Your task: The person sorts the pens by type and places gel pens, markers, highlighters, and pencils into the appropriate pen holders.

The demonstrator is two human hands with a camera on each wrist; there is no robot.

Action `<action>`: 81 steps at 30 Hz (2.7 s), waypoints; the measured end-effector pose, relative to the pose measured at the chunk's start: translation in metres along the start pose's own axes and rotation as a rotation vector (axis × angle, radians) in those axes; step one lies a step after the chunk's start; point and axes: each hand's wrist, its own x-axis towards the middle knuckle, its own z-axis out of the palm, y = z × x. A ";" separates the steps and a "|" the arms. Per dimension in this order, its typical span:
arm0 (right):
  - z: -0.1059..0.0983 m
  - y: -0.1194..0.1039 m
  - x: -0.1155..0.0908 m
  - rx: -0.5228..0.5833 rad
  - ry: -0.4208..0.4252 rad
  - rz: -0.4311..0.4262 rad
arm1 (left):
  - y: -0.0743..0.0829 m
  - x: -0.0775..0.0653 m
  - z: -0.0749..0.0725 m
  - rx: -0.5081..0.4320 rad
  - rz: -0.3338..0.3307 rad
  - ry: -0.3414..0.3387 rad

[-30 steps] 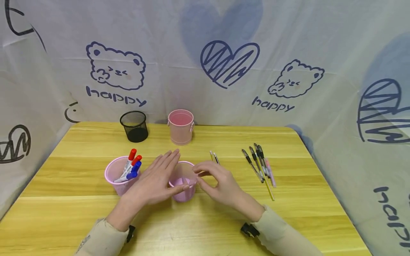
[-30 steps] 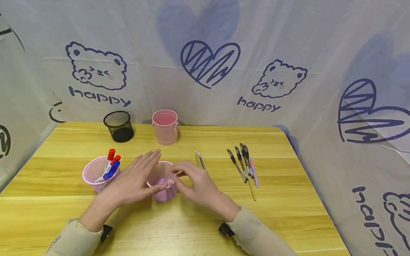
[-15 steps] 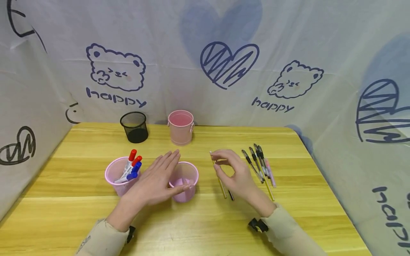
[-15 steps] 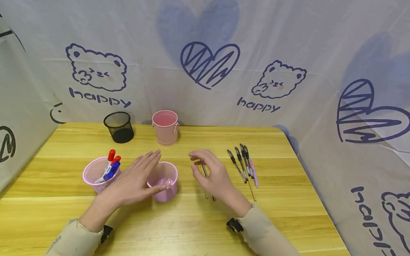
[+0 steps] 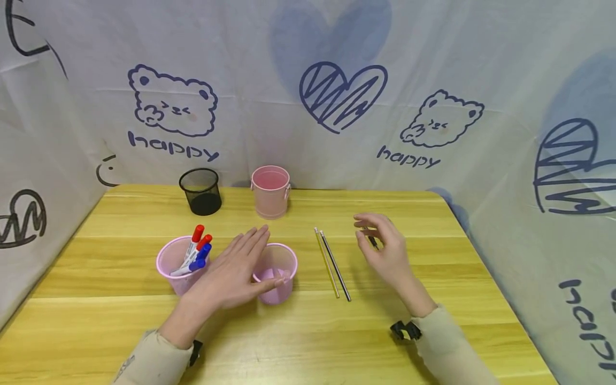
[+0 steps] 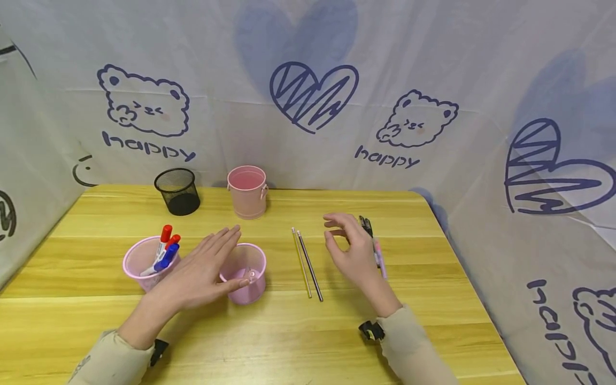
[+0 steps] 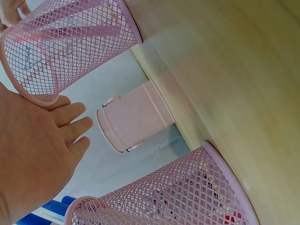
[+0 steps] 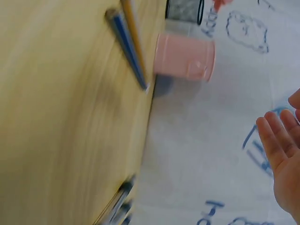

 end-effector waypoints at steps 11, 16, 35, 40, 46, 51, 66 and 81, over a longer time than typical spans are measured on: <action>-0.029 0.037 -0.012 -0.141 0.037 0.084 | 0.000 0.000 0.000 0.000 -0.006 -0.003; -0.042 0.046 -0.018 -0.151 0.012 0.178 | 0.000 0.000 0.000 -0.003 -0.004 -0.004; -0.081 0.085 -0.035 -0.279 -0.277 0.568 | -0.001 0.000 0.000 -0.004 -0.002 -0.005; -0.088 0.092 -0.034 -0.333 -0.349 0.617 | 0.000 0.000 0.000 -0.006 -0.001 -0.004; -0.093 0.095 -0.032 -0.374 -0.453 0.680 | -0.001 0.000 0.000 -0.005 0.002 0.003; -0.094 0.099 -0.034 -0.380 -0.506 0.700 | -0.003 0.001 0.003 -0.001 0.020 0.025; -0.095 0.104 -0.033 -0.403 -0.562 0.682 | -0.003 0.001 0.001 -0.008 0.005 0.008; -0.094 0.106 -0.031 -0.429 -0.603 0.684 | -0.003 0.001 0.003 -0.001 0.008 0.006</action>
